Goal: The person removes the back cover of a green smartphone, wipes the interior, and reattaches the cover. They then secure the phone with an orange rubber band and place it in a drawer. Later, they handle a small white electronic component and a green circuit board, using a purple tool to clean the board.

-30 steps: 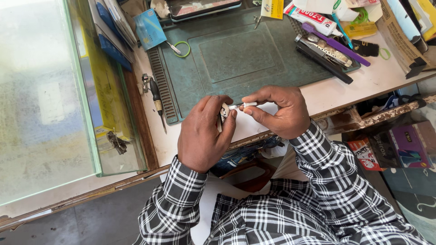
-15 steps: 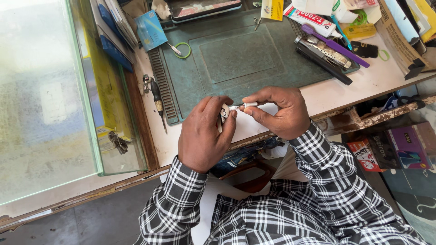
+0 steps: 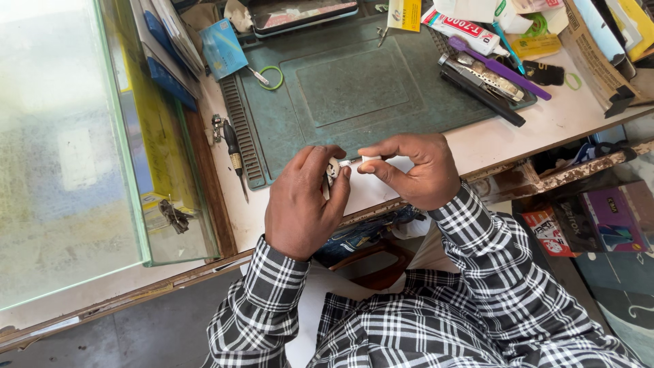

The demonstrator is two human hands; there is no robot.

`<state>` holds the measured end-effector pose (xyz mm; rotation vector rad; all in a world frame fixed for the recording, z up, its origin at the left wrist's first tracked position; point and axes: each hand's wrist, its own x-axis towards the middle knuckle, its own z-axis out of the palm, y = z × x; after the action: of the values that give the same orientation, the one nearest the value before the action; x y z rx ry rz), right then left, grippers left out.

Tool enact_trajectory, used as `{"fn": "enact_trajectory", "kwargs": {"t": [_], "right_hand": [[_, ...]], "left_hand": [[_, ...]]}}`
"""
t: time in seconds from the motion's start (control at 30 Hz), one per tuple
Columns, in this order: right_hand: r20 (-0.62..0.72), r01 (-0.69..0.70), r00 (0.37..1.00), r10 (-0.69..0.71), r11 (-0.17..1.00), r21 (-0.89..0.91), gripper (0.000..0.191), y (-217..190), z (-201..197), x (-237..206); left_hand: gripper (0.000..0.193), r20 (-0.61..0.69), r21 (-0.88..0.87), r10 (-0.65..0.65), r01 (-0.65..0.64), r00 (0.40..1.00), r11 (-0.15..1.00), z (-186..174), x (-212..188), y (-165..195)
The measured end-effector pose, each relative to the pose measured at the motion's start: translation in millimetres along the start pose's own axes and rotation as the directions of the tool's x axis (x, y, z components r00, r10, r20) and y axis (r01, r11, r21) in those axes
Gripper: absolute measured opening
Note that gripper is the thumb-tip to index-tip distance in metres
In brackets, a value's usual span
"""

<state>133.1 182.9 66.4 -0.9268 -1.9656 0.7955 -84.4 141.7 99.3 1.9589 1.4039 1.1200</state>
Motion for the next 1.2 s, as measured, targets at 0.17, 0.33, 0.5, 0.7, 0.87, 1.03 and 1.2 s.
{"fn": "enact_trajectory", "kwargs": {"t": [0.17, 0.33, 0.5, 0.7, 0.87, 1.03, 1.2], "right_hand": [[-0.021, 0.076, 0.997, -0.076, 0.997, 0.008, 0.019, -0.4, 2.6, 0.6], [0.018, 0.134, 0.991, -0.133, 0.99, -0.047, 0.022, -0.7, 7.1, 1.1], [0.008, 0.087, 0.996, -0.086, 0.995, -0.04, 0.016, 1.8, 9.6, -2.0], [0.082, 0.13, 0.99, -0.116, 0.973, -0.191, 0.023, 2.0, 8.6, 1.7], [0.024, 0.154, 0.988, -0.152, 0.983, -0.103, 0.035, -7.2, 10.7, 1.6], [0.09, 0.113, 0.991, -0.103, 0.986, -0.123, 0.034, -4.3, 8.8, 3.1], [0.08, 0.117, 0.992, -0.102, 0.973, -0.2, 0.033, -0.3, 12.1, 4.3]], "left_hand": [[0.022, 0.002, 0.023, 0.007, -0.007, 1.0, 1.0, 1.8, -1.7, -1.6], [0.028, -0.028, 0.084, 0.184, -0.181, 0.983, 0.98, 3.6, -2.3, -3.3], [0.041, 0.047, 0.072, 0.251, -0.254, 0.967, 0.965, -2.2, -4.4, -1.2], [0.059, 0.156, 0.061, 0.273, -0.285, 0.949, 0.957, -4.4, -1.4, 2.6], [0.064, 0.137, 0.091, 0.115, -0.128, 0.984, 0.988, -1.6, -3.7, 2.1], [0.066, 0.135, 0.105, 0.259, -0.274, 0.956, 0.956, -0.3, -4.8, -1.0], [0.066, 0.138, 0.106, 0.214, -0.229, 0.967, 0.968, -1.3, -4.2, -0.5]]}}
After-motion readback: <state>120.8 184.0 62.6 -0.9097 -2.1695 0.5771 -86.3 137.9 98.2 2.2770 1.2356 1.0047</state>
